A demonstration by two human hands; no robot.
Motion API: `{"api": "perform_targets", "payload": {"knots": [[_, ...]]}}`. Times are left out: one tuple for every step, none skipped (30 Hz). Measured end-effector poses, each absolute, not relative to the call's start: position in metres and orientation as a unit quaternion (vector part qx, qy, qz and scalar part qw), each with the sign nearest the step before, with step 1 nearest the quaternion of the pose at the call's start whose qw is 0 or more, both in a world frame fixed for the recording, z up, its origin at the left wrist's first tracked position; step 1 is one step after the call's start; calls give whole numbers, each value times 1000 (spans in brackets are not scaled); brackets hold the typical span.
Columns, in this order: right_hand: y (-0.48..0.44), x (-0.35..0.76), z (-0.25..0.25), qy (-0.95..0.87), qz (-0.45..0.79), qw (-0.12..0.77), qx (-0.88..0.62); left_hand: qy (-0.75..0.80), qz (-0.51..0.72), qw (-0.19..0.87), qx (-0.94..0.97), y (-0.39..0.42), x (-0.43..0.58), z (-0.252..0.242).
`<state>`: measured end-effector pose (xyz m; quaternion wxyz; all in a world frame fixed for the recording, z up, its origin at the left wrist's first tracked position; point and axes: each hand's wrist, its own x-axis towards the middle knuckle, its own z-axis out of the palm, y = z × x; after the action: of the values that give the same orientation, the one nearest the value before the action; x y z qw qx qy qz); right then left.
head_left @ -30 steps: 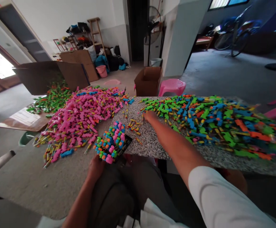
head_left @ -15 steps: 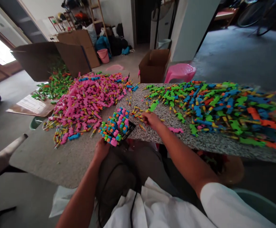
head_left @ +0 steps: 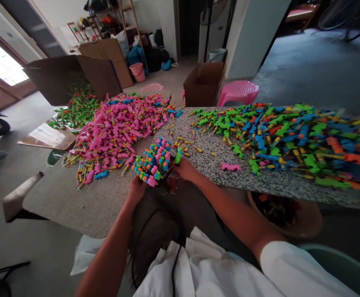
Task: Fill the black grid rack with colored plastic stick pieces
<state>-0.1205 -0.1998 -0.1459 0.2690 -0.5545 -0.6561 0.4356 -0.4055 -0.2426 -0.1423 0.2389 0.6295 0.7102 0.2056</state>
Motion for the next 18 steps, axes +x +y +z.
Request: {"api": "perform_targets", "payload": {"knots": [[-199, -122, -148, -671, 405, 272, -558, 710, 206, 239, 629, -242, -406, -143], [-199, -124, -150, -683, 373, 276, -564, 710, 206, 238, 630, -242, -406, -143], [-198, -125, -151, -691, 346, 278, -571, 710, 203, 238, 631, -242, -407, -144], [-198, -126, -153, -696, 326, 277, -576, 710, 199, 237, 632, -242, -407, -144], [-198, -127, -153, -702, 313, 271, -580, 711, 196, 235, 633, -242, -407, -144], [-198, -127, -153, -707, 307, 262, -581, 711, 195, 235, 633, -242, -407, -145], [-198, -127, -153, -712, 303, 252, -582, 711, 195, 236, 633, -242, -408, -146], [-198, -127, -153, -717, 298, 242, -582, 711, 197, 235, 633, -242, -408, -147], [-199, -127, -152, -721, 290, 233, -584, 712, 196, 233, 633, -241, -409, -148], [-199, -127, -151, -724, 281, 225, -588, 713, 193, 229, 634, -241, -410, -149], [-200, -127, -150, -727, 273, 218, -591, 715, 189, 224, 635, -240, -410, -151], [-200, -127, -149, -730, 265, 212, -593, 717, 184, 218, 636, -240, -411, -153], [-201, -127, -148, -732, 260, 206, -595, 720, 180, 213, 636, -239, -412, -154], [-201, -127, -148, -734, 257, 202, -596, 721, 178, 209, 637, -239, -413, -155], [-201, -127, -148, -735, 254, 200, -596, 720, 176, 208, 638, -239, -413, -156], [-201, -127, -149, -737, 252, 198, -596, 720, 175, 207, 639, -239, -413, -156], [-201, -127, -149, -738, 249, 196, -596, 719, 175, 207, 640, -239, -414, -155], [-200, -127, -150, -739, 246, 193, -596, 718, 175, 208, 641, -239, -413, -155]]}}
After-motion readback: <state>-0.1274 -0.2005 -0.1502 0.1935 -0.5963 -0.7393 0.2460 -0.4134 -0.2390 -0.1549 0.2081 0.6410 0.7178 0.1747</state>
